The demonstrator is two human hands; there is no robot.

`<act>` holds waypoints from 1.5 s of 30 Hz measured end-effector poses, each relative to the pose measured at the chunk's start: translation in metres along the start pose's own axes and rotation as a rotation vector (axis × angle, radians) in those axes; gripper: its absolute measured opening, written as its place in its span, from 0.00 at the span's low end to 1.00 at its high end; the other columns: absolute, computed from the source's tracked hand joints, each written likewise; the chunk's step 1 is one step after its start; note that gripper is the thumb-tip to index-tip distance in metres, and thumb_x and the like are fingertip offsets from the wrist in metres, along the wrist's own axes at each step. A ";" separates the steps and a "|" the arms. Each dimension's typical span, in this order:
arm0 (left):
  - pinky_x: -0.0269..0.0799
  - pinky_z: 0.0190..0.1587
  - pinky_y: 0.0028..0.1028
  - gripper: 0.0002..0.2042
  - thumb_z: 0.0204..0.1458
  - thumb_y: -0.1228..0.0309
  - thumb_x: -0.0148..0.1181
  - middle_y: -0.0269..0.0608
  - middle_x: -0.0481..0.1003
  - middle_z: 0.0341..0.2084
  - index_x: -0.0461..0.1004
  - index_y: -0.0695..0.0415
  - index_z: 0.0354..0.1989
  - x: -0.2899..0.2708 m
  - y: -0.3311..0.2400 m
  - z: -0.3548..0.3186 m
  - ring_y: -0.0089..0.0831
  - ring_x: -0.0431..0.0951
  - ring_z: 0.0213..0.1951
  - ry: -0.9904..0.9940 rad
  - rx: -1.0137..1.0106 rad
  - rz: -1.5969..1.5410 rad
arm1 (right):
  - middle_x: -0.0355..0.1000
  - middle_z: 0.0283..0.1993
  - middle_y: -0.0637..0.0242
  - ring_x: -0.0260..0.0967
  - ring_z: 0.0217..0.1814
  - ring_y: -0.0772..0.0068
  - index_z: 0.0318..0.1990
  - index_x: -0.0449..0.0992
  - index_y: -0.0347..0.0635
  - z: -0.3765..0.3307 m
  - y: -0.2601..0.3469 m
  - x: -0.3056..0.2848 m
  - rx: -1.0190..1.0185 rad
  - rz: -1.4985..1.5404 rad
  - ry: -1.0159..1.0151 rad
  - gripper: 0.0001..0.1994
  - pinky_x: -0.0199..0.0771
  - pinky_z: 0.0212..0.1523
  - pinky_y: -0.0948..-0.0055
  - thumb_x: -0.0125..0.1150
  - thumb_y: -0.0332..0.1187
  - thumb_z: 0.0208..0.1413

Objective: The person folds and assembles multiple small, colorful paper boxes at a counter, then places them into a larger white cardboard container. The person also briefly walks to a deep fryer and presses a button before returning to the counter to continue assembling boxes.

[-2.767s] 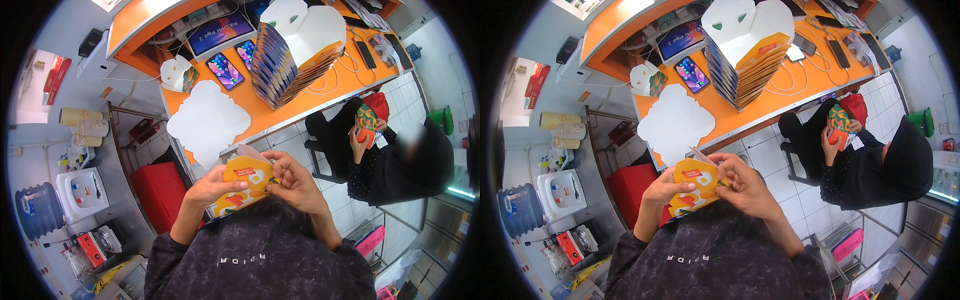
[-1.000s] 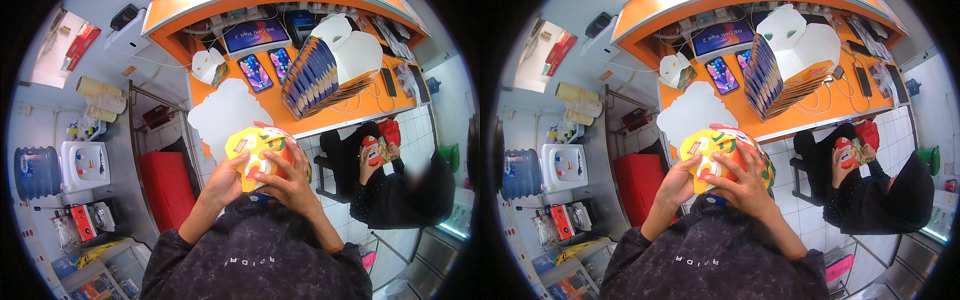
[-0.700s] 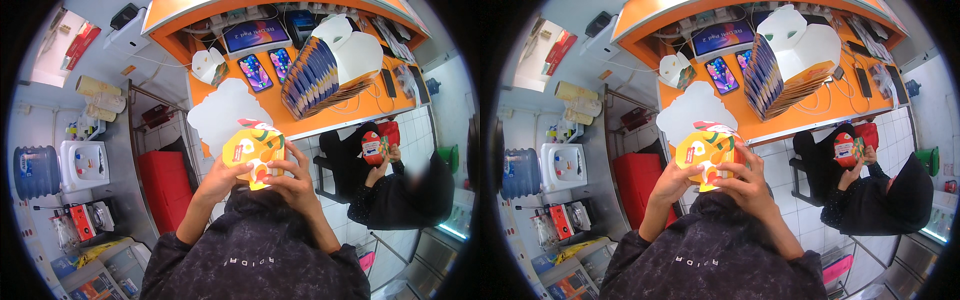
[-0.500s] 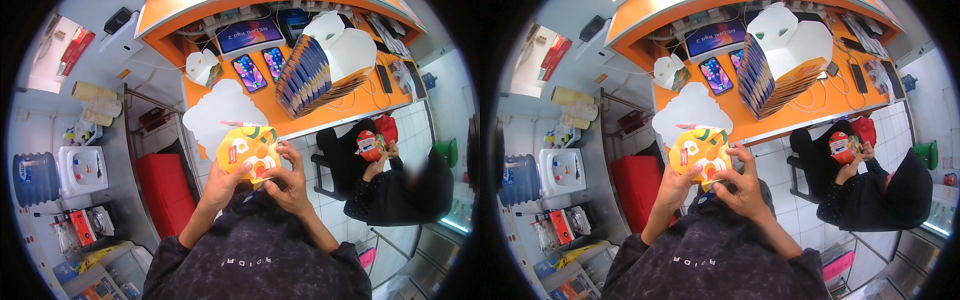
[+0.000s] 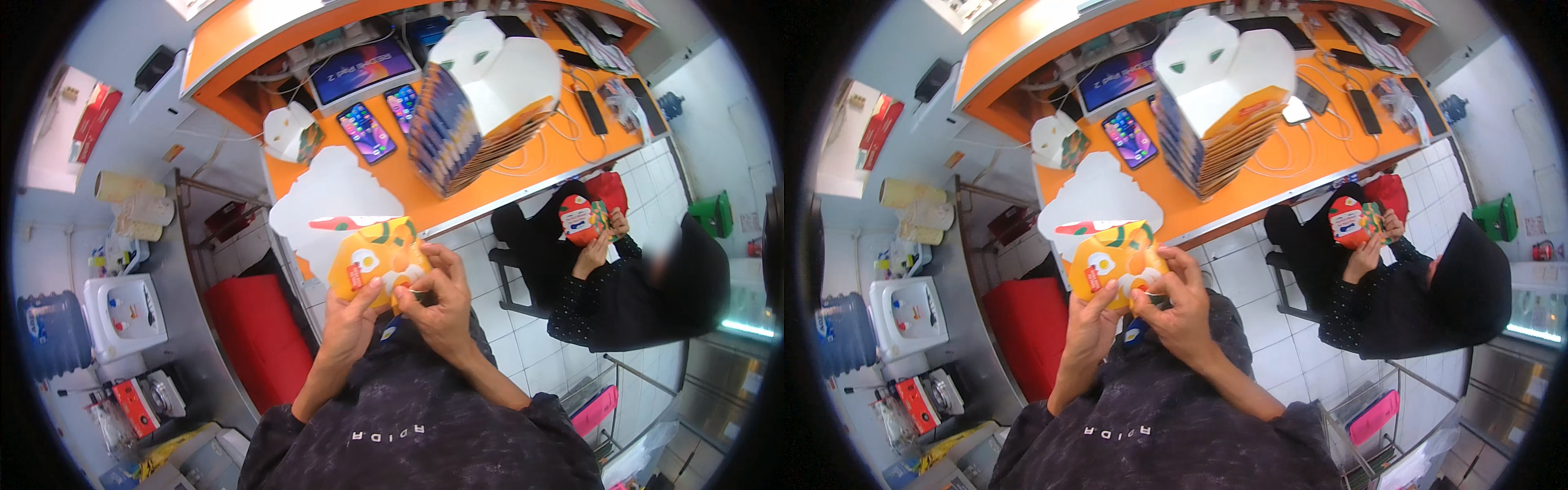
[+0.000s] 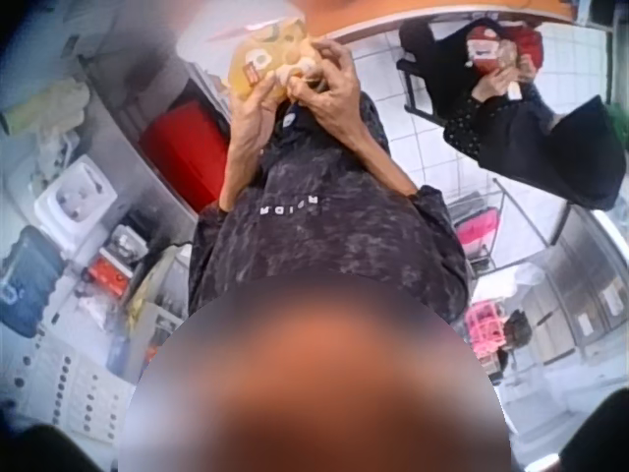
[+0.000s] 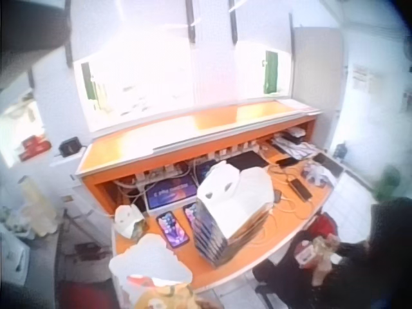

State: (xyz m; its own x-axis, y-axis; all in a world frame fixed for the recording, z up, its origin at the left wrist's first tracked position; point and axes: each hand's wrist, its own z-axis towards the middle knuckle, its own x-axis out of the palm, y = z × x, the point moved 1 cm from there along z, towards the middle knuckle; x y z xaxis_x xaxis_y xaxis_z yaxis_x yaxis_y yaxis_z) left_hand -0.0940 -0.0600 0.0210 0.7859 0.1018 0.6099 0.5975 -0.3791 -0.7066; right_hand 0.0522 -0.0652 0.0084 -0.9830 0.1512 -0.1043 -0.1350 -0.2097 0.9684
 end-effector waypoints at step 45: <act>0.71 0.55 0.33 0.21 0.53 0.82 0.60 0.44 0.75 0.49 0.68 0.63 0.56 -0.019 -0.018 0.001 0.32 0.76 0.51 0.001 0.206 0.711 | 0.59 0.61 0.49 0.60 0.65 0.57 0.64 0.54 0.36 0.005 -0.031 0.030 0.189 0.374 0.178 0.31 0.67 0.58 0.67 0.61 0.40 0.59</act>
State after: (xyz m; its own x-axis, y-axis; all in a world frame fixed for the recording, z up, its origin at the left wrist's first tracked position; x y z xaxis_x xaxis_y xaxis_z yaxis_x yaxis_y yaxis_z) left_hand -0.1197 -0.0542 0.0216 0.9943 -0.1053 -0.0195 -0.0377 -0.1731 -0.9842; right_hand 0.0273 -0.0491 -0.0233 -0.9683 -0.0737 0.2387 0.2417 -0.0358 0.9697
